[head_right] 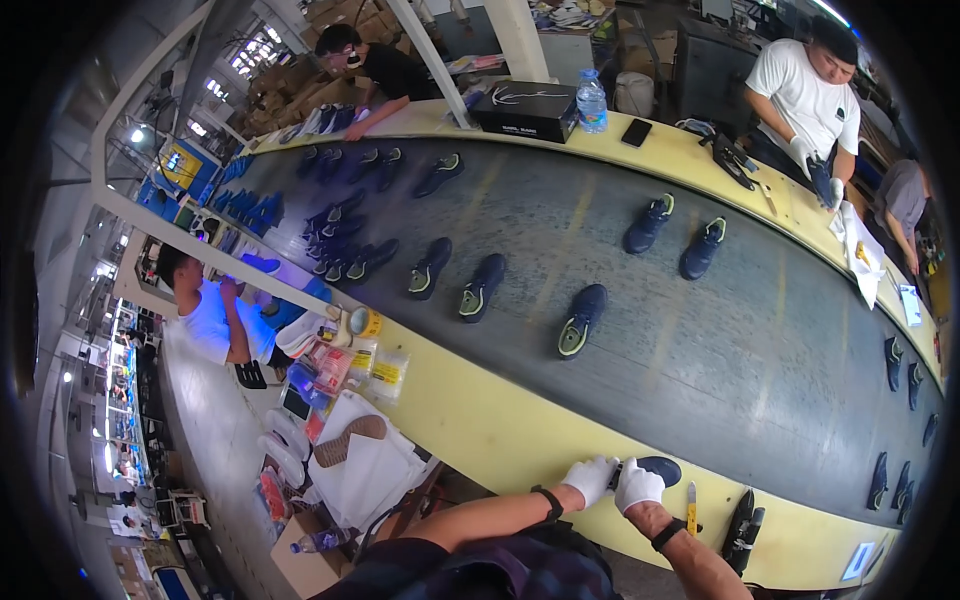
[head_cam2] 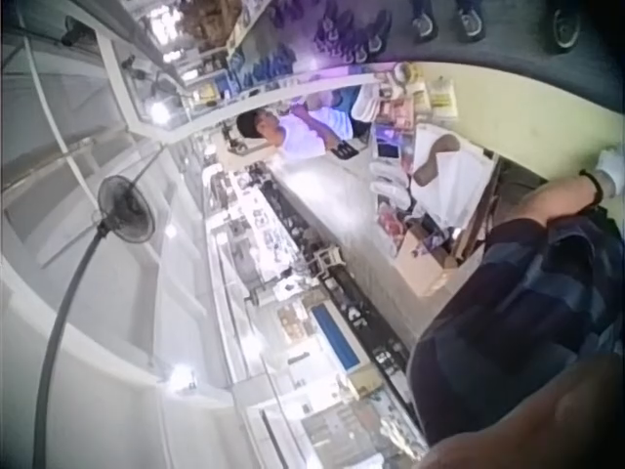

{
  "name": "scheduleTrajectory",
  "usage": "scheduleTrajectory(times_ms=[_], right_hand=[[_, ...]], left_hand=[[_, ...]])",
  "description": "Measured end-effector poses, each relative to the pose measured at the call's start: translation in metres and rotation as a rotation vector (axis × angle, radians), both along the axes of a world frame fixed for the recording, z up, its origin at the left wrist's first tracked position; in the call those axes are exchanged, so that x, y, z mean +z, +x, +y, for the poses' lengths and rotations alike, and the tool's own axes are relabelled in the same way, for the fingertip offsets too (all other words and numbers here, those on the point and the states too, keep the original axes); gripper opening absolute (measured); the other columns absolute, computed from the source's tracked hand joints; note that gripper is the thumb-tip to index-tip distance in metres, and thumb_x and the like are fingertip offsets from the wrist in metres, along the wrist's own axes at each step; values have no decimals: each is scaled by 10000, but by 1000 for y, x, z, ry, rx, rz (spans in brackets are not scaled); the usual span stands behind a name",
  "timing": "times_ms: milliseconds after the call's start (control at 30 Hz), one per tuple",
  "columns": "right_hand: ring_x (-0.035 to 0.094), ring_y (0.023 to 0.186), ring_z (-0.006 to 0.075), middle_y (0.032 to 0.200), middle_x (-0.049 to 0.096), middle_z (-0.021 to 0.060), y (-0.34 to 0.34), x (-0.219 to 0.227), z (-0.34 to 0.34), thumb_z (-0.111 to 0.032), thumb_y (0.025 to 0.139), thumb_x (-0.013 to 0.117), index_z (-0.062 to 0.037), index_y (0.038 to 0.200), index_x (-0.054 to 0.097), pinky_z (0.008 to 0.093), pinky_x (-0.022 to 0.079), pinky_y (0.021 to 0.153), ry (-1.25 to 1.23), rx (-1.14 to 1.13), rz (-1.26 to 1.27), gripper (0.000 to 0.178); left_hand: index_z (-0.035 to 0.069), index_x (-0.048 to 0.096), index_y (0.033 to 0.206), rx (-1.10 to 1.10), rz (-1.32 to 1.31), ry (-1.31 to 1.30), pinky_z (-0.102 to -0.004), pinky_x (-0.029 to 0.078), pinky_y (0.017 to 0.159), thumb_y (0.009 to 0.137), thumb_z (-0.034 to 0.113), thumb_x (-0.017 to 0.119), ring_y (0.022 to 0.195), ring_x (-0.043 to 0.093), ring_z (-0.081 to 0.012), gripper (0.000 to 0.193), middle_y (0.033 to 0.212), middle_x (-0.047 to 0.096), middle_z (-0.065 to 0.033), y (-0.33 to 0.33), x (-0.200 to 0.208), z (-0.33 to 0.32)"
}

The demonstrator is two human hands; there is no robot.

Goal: Manually assemble shoe components on a factory conveyor belt.

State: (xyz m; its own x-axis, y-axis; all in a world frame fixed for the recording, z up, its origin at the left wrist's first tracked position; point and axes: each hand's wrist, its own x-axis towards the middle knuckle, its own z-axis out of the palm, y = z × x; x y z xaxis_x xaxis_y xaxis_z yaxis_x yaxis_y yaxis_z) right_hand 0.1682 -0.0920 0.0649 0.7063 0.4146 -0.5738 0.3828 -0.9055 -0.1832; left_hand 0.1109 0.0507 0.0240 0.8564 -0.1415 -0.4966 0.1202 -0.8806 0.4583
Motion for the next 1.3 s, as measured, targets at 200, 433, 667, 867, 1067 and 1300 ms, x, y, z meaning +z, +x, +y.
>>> scheduleTrajectory(times_ms=[200,433,667,867,1067,1300], right_hand=[[739,756,442,811,741,225,-7,7,-7,-111,841,656,-15,1019,639,546,575,672,156,14,-31,202],[713,702,455,764,715,226,-22,2,-6,-83,835,636,-31,987,603,563,551,627,265,-39,-90,164],[730,736,447,794,726,239,-24,11,5,-134,883,633,-35,1033,597,555,568,648,223,-46,-57,183],[743,797,446,863,747,240,-31,10,-5,-157,918,629,-41,1089,618,551,581,693,254,-106,-46,206],[745,855,449,915,754,248,-24,13,-5,-140,911,628,-49,1100,636,545,588,737,232,-76,18,210],[762,877,421,928,766,229,-24,4,3,-135,899,630,-24,1118,627,517,603,755,112,22,28,245]], left_hand=[[74,563,1290,-7,42,-46,-512,592,847,965,336,676,1010,736,-395,432,1179,680,-207,5,6,5],[51,542,1278,-5,56,-61,-517,592,850,994,261,595,1031,728,-403,357,1220,662,-217,6,-5,-4],[65,545,1277,19,18,-76,-538,589,847,996,230,584,1024,733,-405,328,1219,660,-230,-1,-11,0],[77,549,1285,29,34,-23,-534,593,870,983,206,612,1035,730,-408,335,1199,664,-227,2,0,-3],[92,582,1235,58,-4,-10,-527,589,859,993,239,620,1043,736,-383,286,1184,677,-204,-1,0,-2],[84,534,1297,55,47,-49,-555,571,880,1007,199,552,1055,719,-413,313,1201,658,-226,2,-5,-3]])
